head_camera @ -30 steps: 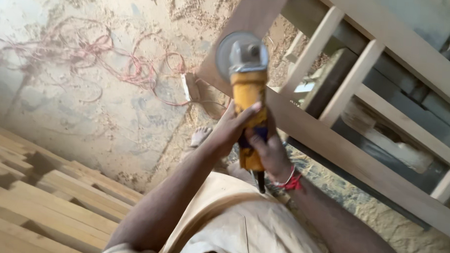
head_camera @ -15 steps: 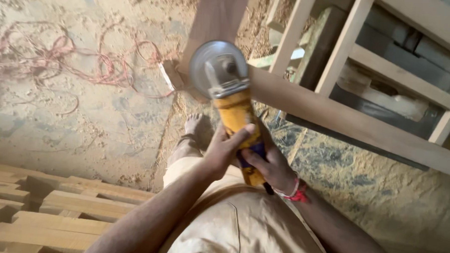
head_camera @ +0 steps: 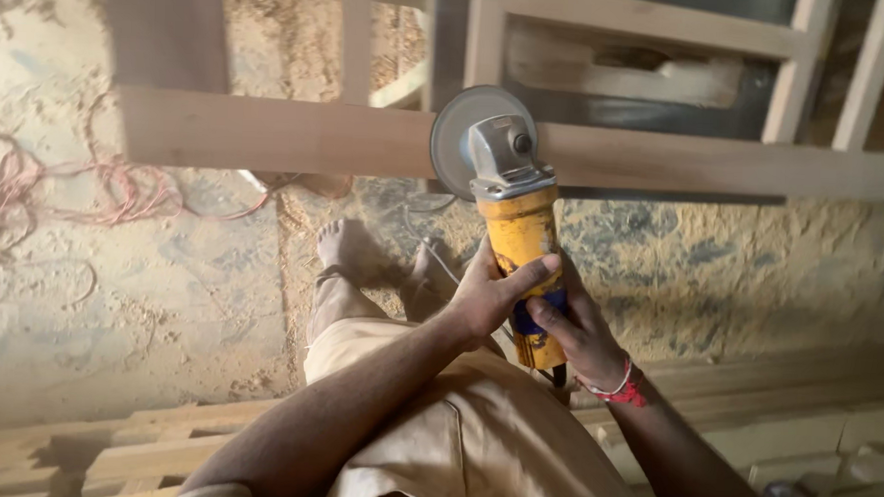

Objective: The person sands a wooden door frame using a handheld power sander, moving the tool along the inner edges and flat surfaces of the frame.

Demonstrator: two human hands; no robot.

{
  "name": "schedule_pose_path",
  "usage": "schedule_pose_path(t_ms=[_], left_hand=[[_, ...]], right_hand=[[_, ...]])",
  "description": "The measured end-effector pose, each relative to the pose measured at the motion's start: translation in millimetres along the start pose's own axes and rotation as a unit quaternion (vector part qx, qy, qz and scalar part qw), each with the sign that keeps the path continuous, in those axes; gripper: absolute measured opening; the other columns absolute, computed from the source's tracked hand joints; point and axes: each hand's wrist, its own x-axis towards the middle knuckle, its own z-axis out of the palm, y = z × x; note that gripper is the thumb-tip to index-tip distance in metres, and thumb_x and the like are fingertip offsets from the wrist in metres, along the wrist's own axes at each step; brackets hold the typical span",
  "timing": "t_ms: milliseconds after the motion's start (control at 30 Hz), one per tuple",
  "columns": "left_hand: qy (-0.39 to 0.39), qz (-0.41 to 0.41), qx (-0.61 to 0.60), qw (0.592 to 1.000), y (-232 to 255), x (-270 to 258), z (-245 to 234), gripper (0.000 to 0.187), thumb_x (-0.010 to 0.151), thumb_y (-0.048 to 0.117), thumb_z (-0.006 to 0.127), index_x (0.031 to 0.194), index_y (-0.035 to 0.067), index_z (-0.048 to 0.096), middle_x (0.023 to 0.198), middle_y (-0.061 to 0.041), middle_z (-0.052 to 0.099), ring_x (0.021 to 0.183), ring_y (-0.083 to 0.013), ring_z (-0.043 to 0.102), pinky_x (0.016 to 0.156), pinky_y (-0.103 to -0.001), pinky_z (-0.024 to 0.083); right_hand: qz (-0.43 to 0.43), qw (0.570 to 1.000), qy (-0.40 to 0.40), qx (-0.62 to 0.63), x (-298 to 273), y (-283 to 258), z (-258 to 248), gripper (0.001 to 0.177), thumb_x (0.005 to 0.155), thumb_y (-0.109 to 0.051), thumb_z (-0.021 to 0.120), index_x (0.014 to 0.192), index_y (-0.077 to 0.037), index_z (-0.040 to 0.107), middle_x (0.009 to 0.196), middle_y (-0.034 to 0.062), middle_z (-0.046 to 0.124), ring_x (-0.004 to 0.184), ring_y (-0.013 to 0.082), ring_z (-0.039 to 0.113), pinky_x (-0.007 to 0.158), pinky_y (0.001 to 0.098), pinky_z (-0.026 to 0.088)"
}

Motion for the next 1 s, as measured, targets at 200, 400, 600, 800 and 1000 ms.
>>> schedule_pose_path(t_ms=[200, 400, 600, 800, 1000], left_hand=[[-0.045, -0.085, 0.098, 0.991, -32, 53, 70, 0.079, 0.083, 0.043, 0.078, 0.138, 0.005, 0.036, 0.120, -0.016, 0.064, 0.107, -0.0259, 0.069, 0.093, -0.042, 0.061], [-0.121, -0.138, 0.194, 0.964, -77, 127, 150, 0.088, 0.079, 0.055, 0.073, 0.138, 0.002, 0.034, 0.116, -0.020, 0.066, 0.097, -0.0300, 0.073, 0.085, -0.043, 0.066], [-0.128, -0.150, 0.306, 0.931, -90, 161, 205, 0.089, 0.078, 0.064, 0.069, 0.130, -0.004, 0.047, 0.110, -0.020, 0.072, 0.089, -0.0265, 0.077, 0.076, -0.037, 0.066], [-0.084, -0.131, 0.255, 0.954, -61, 108, 151, 0.099, 0.077, 0.062, 0.070, 0.142, 0.000, 0.029, 0.114, -0.021, 0.065, 0.095, -0.0286, 0.073, 0.079, -0.038, 0.065], [0.007, -0.031, 0.165, 0.986, -12, 16, 29, 0.092, 0.083, 0.054, 0.075, 0.142, -0.001, 0.030, 0.123, -0.021, 0.063, 0.110, -0.0268, 0.069, 0.093, -0.040, 0.060]], right_hand=[[0.004, 0.994, 0.084, 0.066, -35, 12, -68, 0.077, 0.097, -0.033, 0.066, 0.159, -0.006, 0.028, 0.139, 0.0120, 0.055, 0.127, 0.0226, 0.057, 0.104, 0.0396, 0.051], [-0.036, 0.981, 0.127, 0.140, -55, 30, -153, 0.086, 0.096, -0.041, 0.066, 0.163, -0.005, 0.025, 0.139, 0.0131, 0.055, 0.121, 0.0259, 0.061, 0.094, 0.0417, 0.057], [-0.066, 0.957, 0.198, 0.201, -67, 37, -185, 0.073, 0.106, -0.036, 0.056, 0.165, -0.011, 0.022, 0.139, 0.0109, 0.053, 0.114, 0.0238, 0.061, 0.088, 0.0410, 0.058], [-0.056, 0.966, 0.182, 0.175, -57, 38, -126, 0.074, 0.103, -0.030, 0.056, 0.165, -0.011, 0.021, 0.149, 0.0109, 0.049, 0.130, 0.0223, 0.056, 0.102, 0.0390, 0.053], [-0.018, 0.993, 0.098, 0.061, -23, 20, -6, 0.078, 0.101, -0.024, 0.058, 0.166, -0.011, 0.017, 0.154, 0.0096, 0.046, 0.137, 0.0203, 0.049, 0.111, 0.0382, 0.045]])
